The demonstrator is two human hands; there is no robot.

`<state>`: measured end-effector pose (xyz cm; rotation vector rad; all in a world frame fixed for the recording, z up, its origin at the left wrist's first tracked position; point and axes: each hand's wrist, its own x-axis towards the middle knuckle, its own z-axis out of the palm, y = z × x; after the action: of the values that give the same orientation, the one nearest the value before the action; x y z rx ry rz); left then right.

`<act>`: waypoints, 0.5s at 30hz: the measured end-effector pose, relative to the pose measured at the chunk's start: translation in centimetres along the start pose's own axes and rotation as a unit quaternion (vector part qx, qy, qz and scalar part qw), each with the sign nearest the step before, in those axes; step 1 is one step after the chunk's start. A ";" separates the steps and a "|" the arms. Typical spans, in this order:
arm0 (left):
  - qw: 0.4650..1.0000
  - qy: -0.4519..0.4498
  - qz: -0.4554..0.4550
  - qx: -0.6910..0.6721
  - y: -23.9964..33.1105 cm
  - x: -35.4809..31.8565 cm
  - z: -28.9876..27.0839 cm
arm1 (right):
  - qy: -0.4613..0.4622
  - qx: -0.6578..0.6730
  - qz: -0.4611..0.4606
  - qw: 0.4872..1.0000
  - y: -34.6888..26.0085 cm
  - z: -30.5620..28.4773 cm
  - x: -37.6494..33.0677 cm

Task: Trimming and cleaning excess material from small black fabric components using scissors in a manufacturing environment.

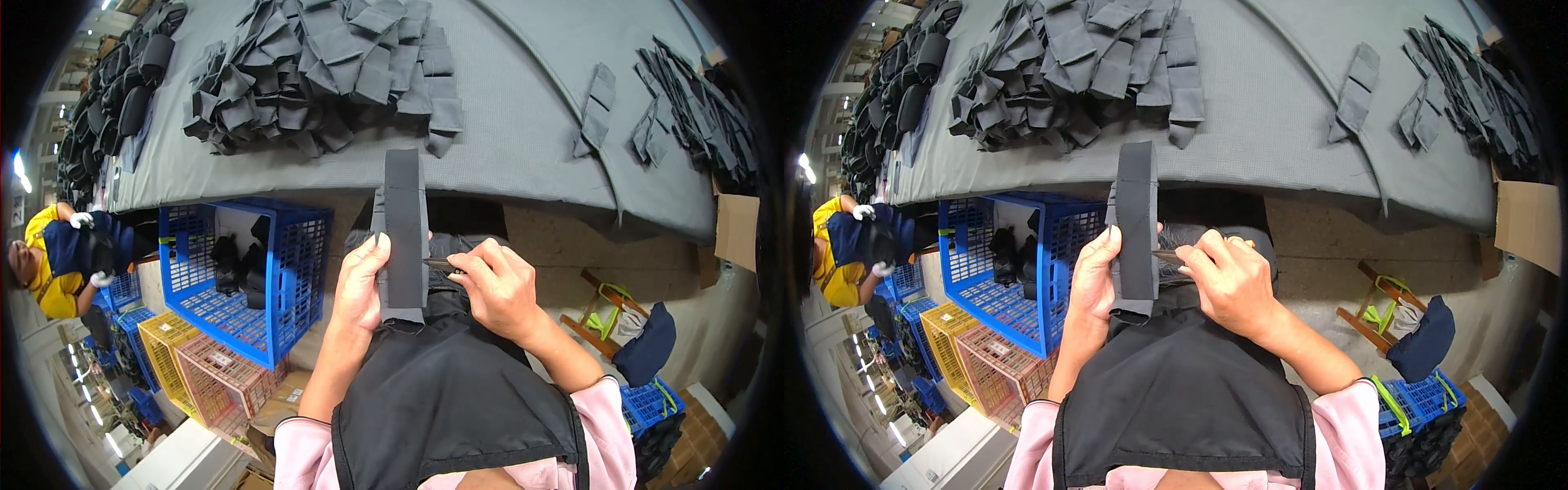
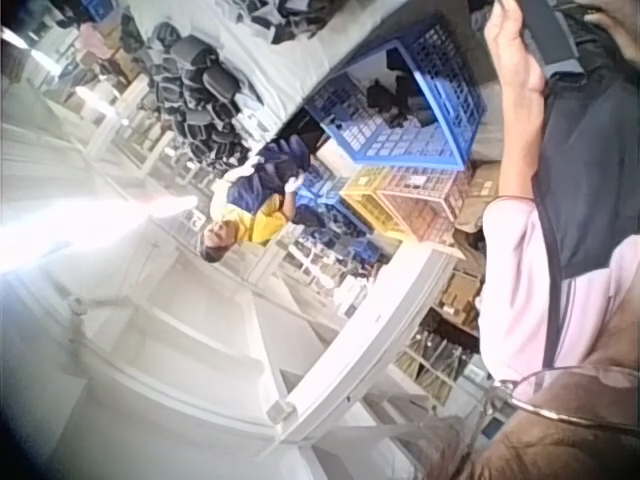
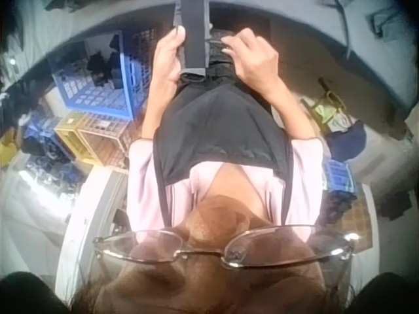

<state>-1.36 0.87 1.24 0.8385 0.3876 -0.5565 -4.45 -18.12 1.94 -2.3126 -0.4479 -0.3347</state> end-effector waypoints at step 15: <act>0.997 -0.045 0.058 -0.010 -1.2 -1.4 -1.2 | -0.065 0.507 0.360 0.780 -0.6 2.2 1.0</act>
<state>-3.35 1.56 0.58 0.8079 0.2595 -0.4805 -3.59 -15.97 1.13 -1.2666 0.2120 0.3873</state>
